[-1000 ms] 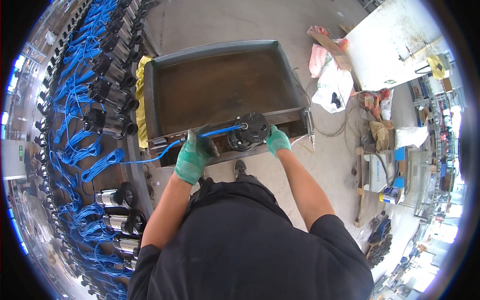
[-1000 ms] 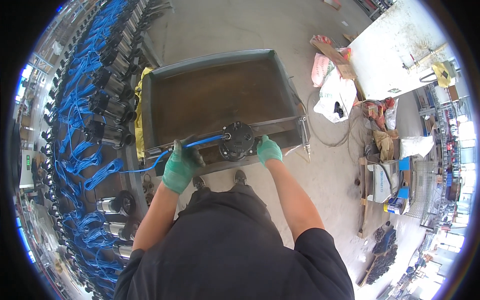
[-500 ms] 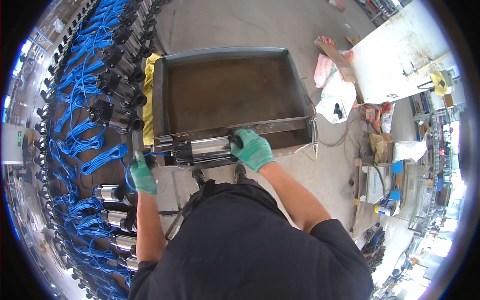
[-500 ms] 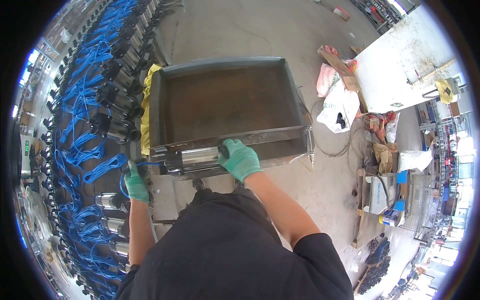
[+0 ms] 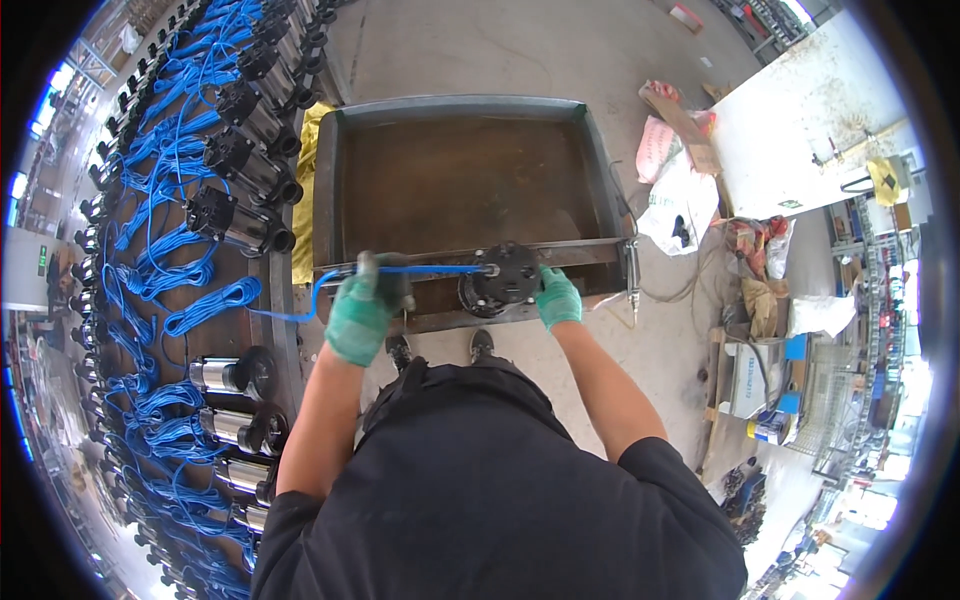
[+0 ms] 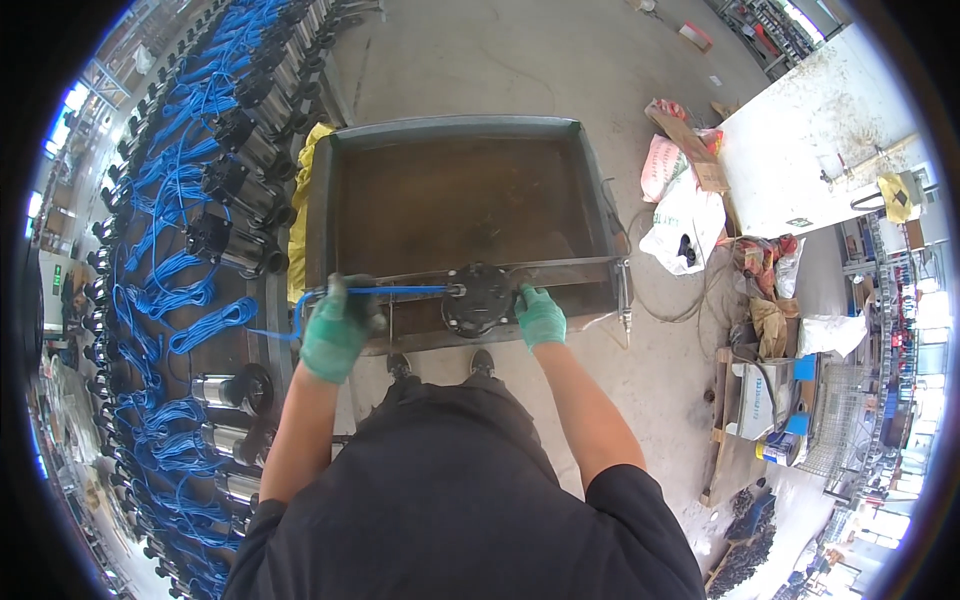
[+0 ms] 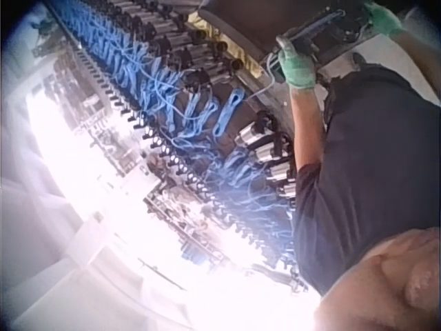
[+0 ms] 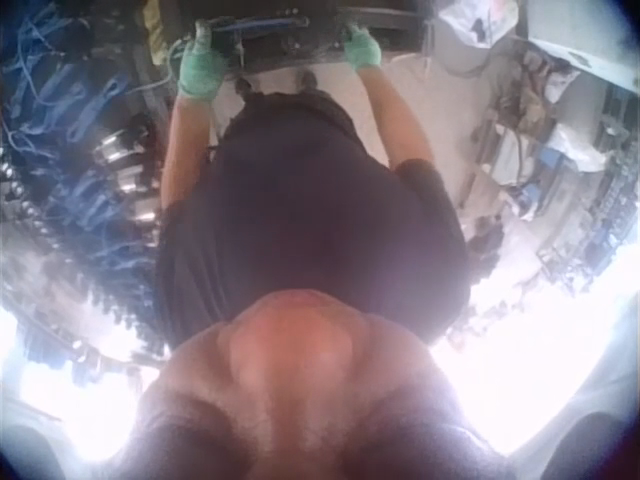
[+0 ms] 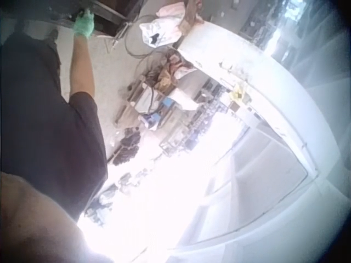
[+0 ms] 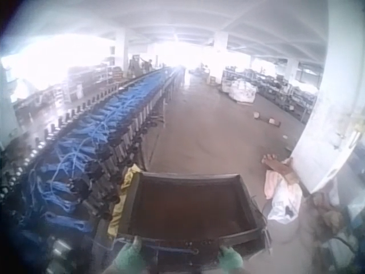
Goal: The person submerses water pumps into a container of water by hand, one at a time, and then places them back onto a long row of pumps.
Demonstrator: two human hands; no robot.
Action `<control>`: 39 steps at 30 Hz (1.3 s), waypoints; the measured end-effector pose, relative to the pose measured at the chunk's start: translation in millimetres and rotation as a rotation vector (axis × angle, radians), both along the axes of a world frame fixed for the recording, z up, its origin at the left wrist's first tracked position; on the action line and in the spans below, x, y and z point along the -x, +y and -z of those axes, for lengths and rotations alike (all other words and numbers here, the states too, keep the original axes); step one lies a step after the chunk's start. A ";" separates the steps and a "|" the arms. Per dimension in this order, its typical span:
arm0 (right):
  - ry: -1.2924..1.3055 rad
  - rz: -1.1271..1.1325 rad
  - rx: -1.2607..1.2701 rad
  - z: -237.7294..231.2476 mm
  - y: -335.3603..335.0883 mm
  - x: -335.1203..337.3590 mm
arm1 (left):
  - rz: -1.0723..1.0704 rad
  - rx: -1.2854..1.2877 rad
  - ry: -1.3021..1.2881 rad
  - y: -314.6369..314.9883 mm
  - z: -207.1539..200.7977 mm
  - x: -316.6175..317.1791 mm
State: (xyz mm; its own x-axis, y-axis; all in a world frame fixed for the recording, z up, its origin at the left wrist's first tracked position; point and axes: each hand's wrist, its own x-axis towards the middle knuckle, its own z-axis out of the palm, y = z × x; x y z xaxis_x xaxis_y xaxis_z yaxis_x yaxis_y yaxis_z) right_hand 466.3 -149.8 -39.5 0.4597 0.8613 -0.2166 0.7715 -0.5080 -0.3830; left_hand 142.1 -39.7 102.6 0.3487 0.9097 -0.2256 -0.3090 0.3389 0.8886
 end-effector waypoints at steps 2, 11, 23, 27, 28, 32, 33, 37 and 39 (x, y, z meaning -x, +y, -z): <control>-0.011 0.000 -0.011 9.3 -3.2 -2.6 | 0.046 0.266 -0.142 7.6 -6.0 -15.4; -0.005 -0.013 -0.042 16.0 -4.0 0.7 | -0.212 0.550 -0.264 7.7 13.3 6.6; 0.462 -0.067 -0.212 69.1 -6.4 -34.6 | -0.990 0.269 0.625 46.9 80.9 180.1; 0.655 0.002 -0.235 87.7 -3.8 -59.2 | -1.108 0.415 1.169 109.1 158.7 221.3; 1.225 0.432 -0.134 56.9 1.9 -44.1 | -1.019 0.599 0.996 115.7 166.8 232.6; 0.886 0.077 0.072 -10.3 29.9 6.3 | -0.325 0.469 1.464 137.9 276.1 407.0; 0.867 0.135 0.120 -28.0 21.3 5.7 | -0.385 0.537 1.175 151.5 286.5 364.2; 0.924 0.170 0.230 -66.8 16.4 10.1 | -0.703 0.780 0.402 154.8 182.2 259.1; 0.968 0.136 0.269 -84.8 26.2 22.7 | -0.839 0.769 0.072 139.8 113.4 259.9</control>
State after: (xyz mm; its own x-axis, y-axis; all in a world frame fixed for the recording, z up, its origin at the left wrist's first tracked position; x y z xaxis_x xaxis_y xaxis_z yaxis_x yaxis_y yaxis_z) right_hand 443.6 -123.6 45.3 0.0747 0.6827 -0.7269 0.1195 -0.7298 -0.6732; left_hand -117.8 100.1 -10.9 -0.3406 0.4621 -0.8188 -0.6518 0.5116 0.5598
